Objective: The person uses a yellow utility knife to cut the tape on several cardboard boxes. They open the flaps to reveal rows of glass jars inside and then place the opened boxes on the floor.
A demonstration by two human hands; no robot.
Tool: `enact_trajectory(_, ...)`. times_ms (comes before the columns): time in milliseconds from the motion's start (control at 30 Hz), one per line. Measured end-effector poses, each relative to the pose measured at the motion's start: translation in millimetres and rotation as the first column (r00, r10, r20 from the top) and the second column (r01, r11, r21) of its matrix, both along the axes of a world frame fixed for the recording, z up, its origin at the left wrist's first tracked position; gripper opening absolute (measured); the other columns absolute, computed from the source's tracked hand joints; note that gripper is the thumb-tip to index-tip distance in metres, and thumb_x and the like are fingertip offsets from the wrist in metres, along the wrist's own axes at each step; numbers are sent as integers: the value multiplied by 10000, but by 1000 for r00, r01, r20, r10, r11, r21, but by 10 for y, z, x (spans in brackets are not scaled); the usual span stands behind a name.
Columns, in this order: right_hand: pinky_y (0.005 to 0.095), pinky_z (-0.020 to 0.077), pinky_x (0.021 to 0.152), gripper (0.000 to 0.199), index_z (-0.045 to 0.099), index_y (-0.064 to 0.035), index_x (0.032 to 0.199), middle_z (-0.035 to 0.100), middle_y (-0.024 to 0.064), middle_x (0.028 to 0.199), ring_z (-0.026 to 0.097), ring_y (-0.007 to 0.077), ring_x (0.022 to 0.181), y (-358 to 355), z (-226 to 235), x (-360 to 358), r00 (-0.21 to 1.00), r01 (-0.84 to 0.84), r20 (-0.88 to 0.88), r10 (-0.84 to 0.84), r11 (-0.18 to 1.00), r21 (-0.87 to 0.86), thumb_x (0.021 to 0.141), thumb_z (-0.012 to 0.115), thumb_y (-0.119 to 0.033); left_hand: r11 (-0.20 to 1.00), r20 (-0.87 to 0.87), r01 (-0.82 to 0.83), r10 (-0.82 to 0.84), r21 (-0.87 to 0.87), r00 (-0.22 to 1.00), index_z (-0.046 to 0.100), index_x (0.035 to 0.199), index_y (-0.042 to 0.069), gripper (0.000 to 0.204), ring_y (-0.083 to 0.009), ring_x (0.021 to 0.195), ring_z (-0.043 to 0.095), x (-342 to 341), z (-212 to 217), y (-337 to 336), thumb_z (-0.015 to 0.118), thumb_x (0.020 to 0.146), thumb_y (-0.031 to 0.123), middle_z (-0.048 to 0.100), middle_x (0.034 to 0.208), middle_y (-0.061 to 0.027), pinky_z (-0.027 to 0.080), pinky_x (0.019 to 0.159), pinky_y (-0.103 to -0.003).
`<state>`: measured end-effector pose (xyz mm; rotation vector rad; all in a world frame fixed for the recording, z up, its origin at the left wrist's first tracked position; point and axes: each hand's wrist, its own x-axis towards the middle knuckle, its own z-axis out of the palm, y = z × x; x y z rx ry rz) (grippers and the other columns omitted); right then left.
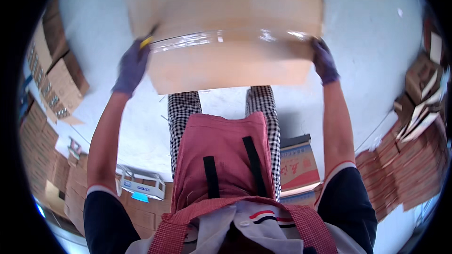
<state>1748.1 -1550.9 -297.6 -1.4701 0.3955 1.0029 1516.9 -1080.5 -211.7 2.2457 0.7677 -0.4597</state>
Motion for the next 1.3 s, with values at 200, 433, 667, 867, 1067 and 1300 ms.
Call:
enact_trajectory(200, 206, 432, 754, 266, 561, 20, 1090, 597, 15, 949, 533, 76, 845, 275, -6, -104, 985, 173, -43, -170, 982, 75, 857, 581, -106, 540, -38, 833, -836, 120, 547, 534, 1006, 32, 226, -293, 906, 606, 2406, -254, -2776, 453, 867, 192, 612, 977, -170, 469, 784, -377)
enact_trajectory(433, 205, 424, 700, 207, 606, 4, 989, 581, -8, 815, 493, 61, 753, 257, 455, -422, 992, 47, 118, -45, 999, -18, 861, 568, -154, 311, -361, 948, -879, 61, 312, 504, 1083, 34, 287, -317, 930, 586, 1704, -229, -1865, 410, 905, 239, 597, 1001, -173, 456, 799, -392)
enact_trajectory(667, 242, 466, 712, 187, 585, 56, 966, 609, 78, 854, 584, 135, 748, -317, 1334, -1156, 995, 48, 82, -58, 992, 118, 859, 525, -85, 594, -700, 798, -527, 102, 482, 497, 966, 54, 207, -320, 838, 609, 892, 223, -469, 452, 883, 238, 616, 885, -181, 463, 710, -418)
enact_trajectory(867, 374, 404, 901, 323, 550, -22, 1100, 573, 135, 1090, 527, 283, 1057, 167, 1229, -777, 551, -251, 698, 458, 888, -385, 813, 602, -161, 878, -156, 441, -417, 185, 895, 536, 1021, 48, 307, -384, 809, 589, 746, -230, -908, 520, 859, 308, 613, 880, -209, 469, 711, -443)
enact_trajectory(1067, 444, 379, 896, 564, 525, -86, 1143, 534, 143, 1157, 489, 291, 1083, 1591, 434, -184, -75, -349, 185, 980, 148, -925, 705, 654, -416, 867, -48, 486, -484, 113, 874, 536, 1035, 63, 292, -343, 788, 611, 948, -394, -1305, 503, 856, 291, 620, 876, -189, 481, 692, -419)
enact_trajectory(1300, 430, 464, 696, 262, 573, -74, 859, 604, 151, 862, 592, 315, 802, 1592, 478, -474, -123, -556, 234, 965, 128, -821, 831, 525, -330, 680, -272, 688, -632, 255, 726, 585, 945, 99, 171, -272, 791, 634, 948, -434, -1079, 473, 820, 130, 636, 868, -124, 503, 649, -384)
